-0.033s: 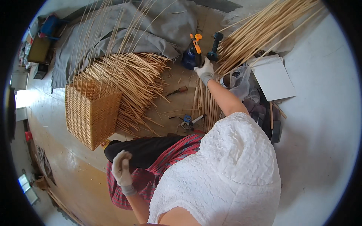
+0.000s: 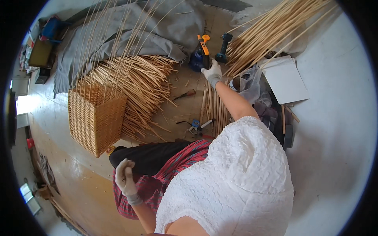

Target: The person sits on the floor and weaves a rectangular basket using thin wooden strips. They measure the basket with a tape measure, weave the strips by hand, and trim excess material with pliers. The person also sprays the basket with water from a spray bottle.

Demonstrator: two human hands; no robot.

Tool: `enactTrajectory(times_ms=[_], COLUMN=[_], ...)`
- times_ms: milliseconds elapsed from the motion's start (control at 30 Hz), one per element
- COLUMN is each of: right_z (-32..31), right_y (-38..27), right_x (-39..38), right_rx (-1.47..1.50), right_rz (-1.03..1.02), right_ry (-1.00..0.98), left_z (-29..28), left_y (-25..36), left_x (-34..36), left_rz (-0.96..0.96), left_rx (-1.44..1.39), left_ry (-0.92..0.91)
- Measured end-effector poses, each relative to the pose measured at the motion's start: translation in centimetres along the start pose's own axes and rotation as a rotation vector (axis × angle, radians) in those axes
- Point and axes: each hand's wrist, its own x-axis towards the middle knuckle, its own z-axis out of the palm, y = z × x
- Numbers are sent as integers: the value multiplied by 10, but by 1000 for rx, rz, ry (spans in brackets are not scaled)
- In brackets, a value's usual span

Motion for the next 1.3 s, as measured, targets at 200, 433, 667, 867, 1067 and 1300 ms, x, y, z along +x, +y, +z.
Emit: enactTrajectory(times_ms=[200, 433, 667, 867, 1067, 1300], right_z=[2, -17, 10, 42, 7, -18], right_y=[21, 17, -9, -16, -97, -131], right_x=[27, 75, 85, 97, -63, -216], right_rx=[-127, 54, -26, 214, 267, -89], right_rz=[-43, -18, 7, -174, -281, -1016], right_ry=[95, 334, -339, -377, -864, -978], left_z=[-34, -41, 0, 54, 95, 105], left_y=[-2, -14, 1, 20, 29, 64], left_x=[-29, -51, -32, 19, 50, 86], left_rz=[8, -129, -109, 27, 210, 137], left_rx=[39, -3, -26, 22, 148, 466], left_ry=[168, 413, 342, 28, -53, -110])
